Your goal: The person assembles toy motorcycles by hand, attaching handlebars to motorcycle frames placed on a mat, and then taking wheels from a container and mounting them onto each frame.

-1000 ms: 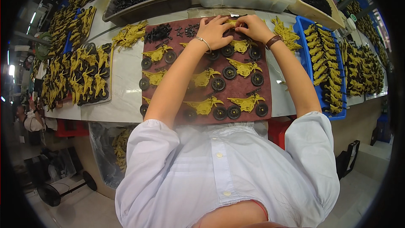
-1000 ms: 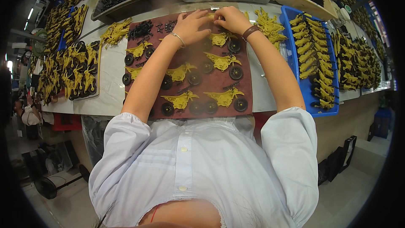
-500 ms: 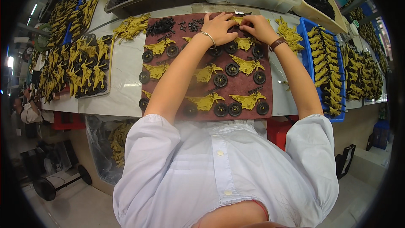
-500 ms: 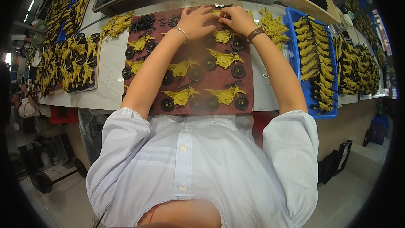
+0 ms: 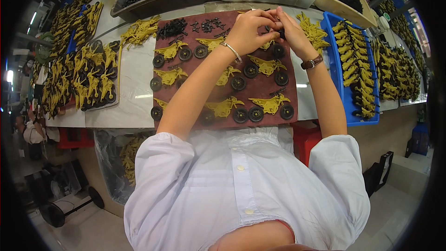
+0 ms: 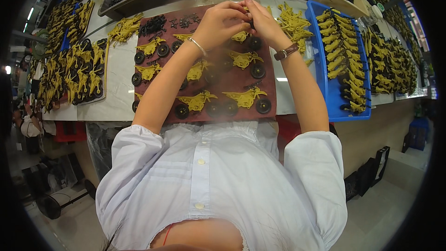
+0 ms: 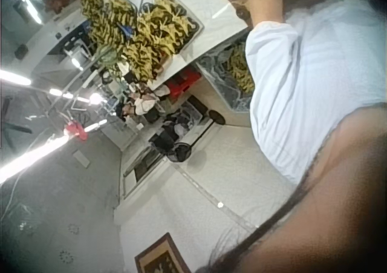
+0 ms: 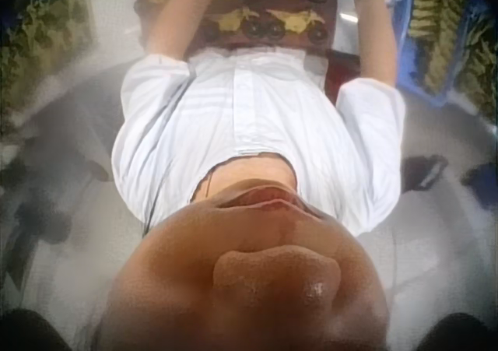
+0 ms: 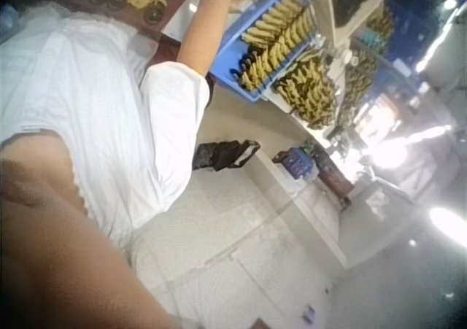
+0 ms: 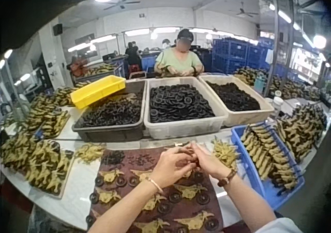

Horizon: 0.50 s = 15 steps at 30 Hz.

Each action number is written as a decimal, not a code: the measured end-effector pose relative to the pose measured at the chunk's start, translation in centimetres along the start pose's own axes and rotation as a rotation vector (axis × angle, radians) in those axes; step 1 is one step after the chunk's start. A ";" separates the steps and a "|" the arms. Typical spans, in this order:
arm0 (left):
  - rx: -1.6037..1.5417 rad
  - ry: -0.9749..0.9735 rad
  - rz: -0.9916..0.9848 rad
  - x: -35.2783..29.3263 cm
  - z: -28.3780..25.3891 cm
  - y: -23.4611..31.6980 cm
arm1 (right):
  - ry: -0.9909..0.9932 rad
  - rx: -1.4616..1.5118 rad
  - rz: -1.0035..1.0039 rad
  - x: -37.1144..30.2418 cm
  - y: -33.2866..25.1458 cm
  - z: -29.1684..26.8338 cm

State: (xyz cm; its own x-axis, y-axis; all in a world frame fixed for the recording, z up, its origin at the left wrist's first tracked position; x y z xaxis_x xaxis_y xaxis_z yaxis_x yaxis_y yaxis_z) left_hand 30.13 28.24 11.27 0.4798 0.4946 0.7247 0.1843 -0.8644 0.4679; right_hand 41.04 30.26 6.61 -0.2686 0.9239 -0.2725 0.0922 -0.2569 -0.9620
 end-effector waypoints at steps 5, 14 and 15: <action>-0.042 0.029 -0.090 -1.0 -0.2 0.2 | -0.123 0.113 0.067 -1.4 1.3 0.8; -0.026 -0.031 -0.356 -2.9 -0.6 -0.9 | 0.096 -0.290 -0.296 -3.5 -1.4 -0.8; -0.024 -0.030 -0.357 -3.0 -0.6 -0.9 | 0.134 -0.405 -0.357 -3.8 -2.1 -0.6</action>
State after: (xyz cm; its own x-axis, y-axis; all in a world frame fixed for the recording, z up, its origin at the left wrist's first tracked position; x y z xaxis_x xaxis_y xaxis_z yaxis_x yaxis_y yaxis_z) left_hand 27.97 27.59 8.99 0.4137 0.7617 0.4987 0.3243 -0.6351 0.7011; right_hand 42.41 27.47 9.63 -0.2288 0.9684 0.0991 0.3860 0.1837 -0.9040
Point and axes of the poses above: each hand's wrist, its own x-axis towards the middle knuckle, its own z-axis out of the palm, y = z × x, the point moved 9 cm from there along x, towards the middle knuckle, and after that the axes turned 11 degrees about z, right-handed, at the moved point
